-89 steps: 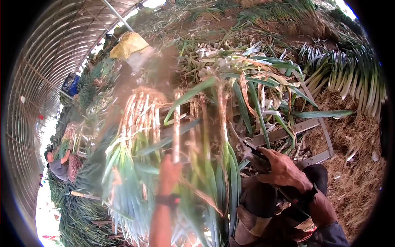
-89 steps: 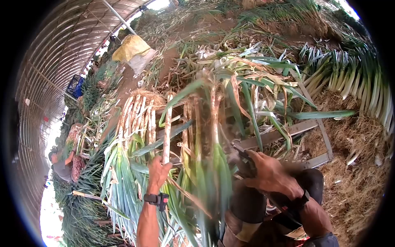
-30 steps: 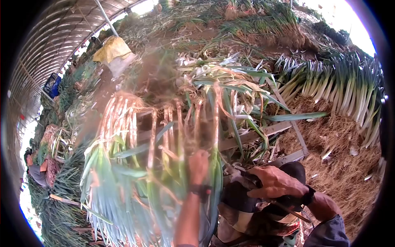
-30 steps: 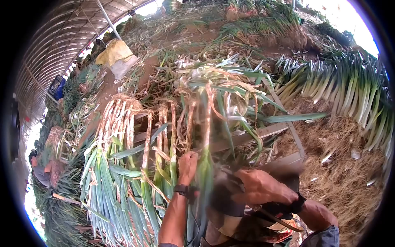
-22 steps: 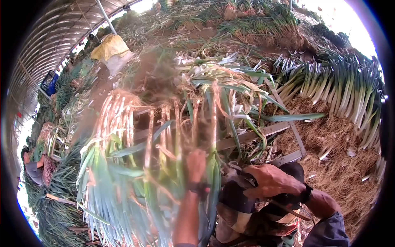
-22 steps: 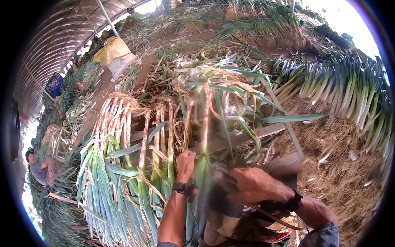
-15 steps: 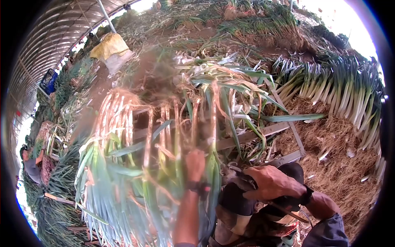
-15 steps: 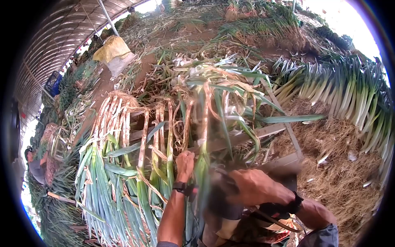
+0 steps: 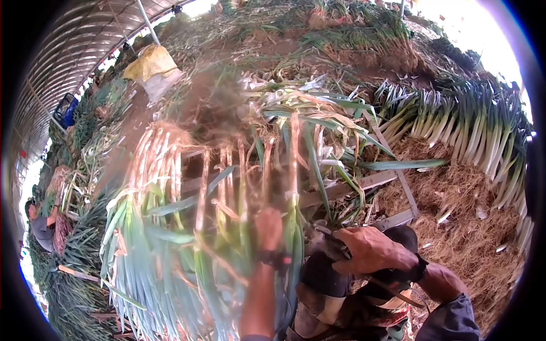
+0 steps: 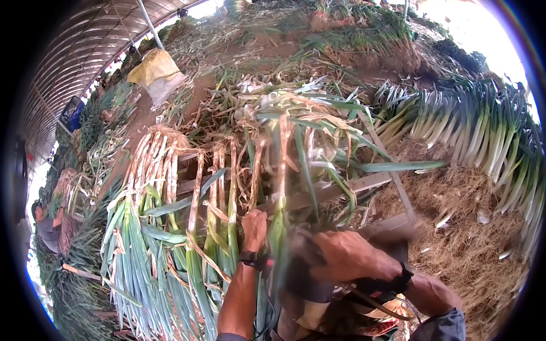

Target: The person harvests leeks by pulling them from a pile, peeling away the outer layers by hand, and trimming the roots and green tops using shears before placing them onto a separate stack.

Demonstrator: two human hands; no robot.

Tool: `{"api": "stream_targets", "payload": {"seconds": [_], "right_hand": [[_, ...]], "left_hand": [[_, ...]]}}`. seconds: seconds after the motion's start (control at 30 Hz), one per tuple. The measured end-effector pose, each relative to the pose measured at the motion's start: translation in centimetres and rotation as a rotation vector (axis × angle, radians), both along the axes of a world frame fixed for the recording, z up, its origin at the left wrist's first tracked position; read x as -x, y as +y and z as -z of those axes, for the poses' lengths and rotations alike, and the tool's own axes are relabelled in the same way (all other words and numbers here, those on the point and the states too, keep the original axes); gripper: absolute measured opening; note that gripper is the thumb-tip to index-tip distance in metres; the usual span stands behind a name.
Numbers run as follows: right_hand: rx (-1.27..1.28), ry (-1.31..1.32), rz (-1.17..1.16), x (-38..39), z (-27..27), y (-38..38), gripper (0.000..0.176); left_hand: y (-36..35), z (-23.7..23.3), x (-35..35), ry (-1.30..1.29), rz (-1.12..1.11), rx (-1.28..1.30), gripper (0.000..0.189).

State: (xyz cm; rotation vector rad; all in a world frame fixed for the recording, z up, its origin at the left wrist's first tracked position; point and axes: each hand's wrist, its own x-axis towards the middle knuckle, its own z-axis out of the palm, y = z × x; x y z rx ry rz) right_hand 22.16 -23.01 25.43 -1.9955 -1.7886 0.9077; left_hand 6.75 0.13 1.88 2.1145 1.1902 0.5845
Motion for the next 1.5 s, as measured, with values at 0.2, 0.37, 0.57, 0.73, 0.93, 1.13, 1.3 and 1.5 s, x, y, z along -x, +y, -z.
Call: {"api": "stream_targets", "payload": {"seconds": [0.2,0.37,0.57,0.73,0.93,1.13,1.3,1.5], "right_hand": [[-0.074,-0.107,0.033,-0.1,2.2,0.0,0.049],[-0.088,-0.130,0.090,-1.1,4.0,1.9,0.048],[-0.061,-0.174,0.071,-1.9,4.1,3.2,0.051],[-0.061,-0.184,0.089,-1.9,3.3,3.3,0.055],[-0.109,-0.292,0.094,-2.9,5.6,4.9,0.056],[-0.007,-0.321,0.139,-4.0,5.3,8.2,0.055],[-0.008,-0.310,0.148,-5.2,6.3,10.6,0.056],[-0.063,-0.349,0.171,-6.8,8.6,12.9,0.059]], "left_hand": [[-0.8,-1.3,-0.1,-0.046,-0.127,0.178,0.030],[-0.7,0.7,-0.2,-0.062,-0.225,0.261,0.028],[-0.2,2.2,0.0,0.103,-0.091,0.092,0.029],[-0.6,2.4,0.5,0.153,0.031,-0.117,0.024],[-1.8,1.8,-0.6,0.151,-0.092,-0.247,0.032],[-2.9,-2.6,-0.7,0.113,0.012,-0.351,0.030],[-1.8,1.7,-0.8,0.241,0.045,-0.561,0.024],[-2.4,2.2,-1.0,0.099,0.073,-0.268,0.021]]}}
